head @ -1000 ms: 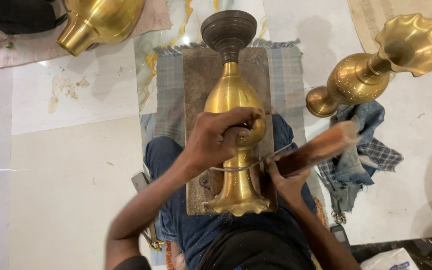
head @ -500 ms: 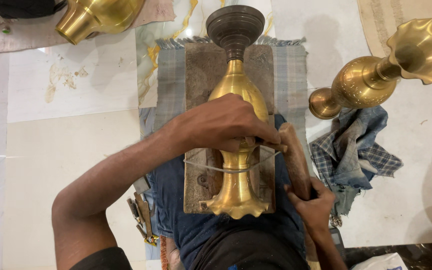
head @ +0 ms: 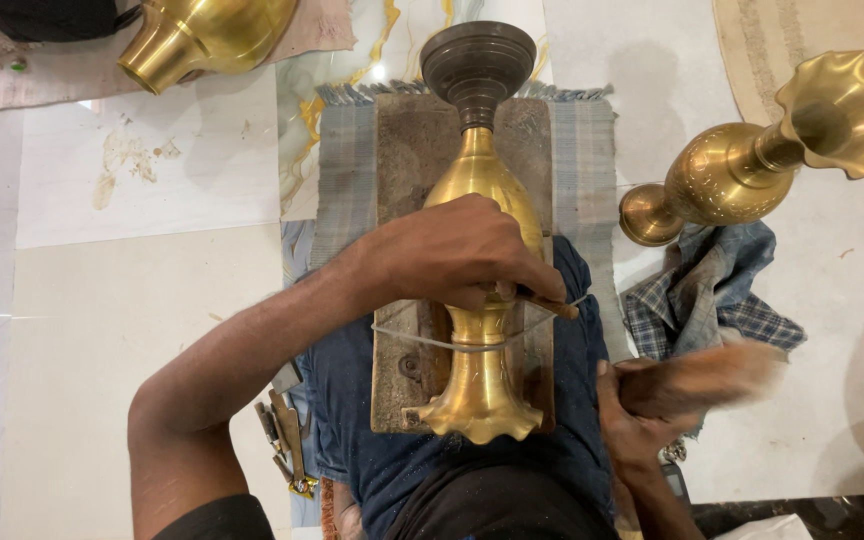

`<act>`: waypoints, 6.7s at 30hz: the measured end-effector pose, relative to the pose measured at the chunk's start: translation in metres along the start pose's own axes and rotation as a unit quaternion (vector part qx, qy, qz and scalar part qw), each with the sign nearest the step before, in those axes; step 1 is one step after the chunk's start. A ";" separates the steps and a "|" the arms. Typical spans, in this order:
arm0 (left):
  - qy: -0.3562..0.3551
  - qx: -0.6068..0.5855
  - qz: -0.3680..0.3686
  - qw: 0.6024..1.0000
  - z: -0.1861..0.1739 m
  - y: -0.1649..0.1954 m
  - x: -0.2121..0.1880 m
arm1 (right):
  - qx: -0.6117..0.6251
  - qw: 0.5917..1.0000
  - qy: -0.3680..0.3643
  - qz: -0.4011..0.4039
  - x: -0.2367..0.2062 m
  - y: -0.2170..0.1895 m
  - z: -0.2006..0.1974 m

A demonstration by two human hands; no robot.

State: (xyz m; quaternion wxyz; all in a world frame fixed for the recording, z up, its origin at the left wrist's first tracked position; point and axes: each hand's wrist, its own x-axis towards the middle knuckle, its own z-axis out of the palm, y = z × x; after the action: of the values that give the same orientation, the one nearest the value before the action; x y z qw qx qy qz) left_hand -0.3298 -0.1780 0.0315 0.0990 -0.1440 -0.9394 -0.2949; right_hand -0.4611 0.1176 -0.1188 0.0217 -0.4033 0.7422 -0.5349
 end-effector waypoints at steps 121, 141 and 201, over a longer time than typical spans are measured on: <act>0.640 0.011 -0.246 0.727 0.154 0.019 -0.052 | -0.495 0.722 -0.440 -0.201 0.174 -0.220 0.009; 0.308 -0.001 -0.115 0.945 0.071 0.009 -0.070 | 0.012 0.974 -0.164 0.159 0.041 -0.051 0.004; 0.068 -0.041 0.006 0.997 0.002 -0.010 -0.032 | -0.042 0.999 -0.010 0.022 0.006 -0.041 -0.002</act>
State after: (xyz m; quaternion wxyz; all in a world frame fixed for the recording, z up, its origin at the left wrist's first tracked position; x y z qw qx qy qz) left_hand -0.3030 -0.1916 0.0162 0.1582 -0.1334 -0.9168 -0.3415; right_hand -0.4431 0.1113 -0.0820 0.0236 -0.3927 0.7726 -0.4983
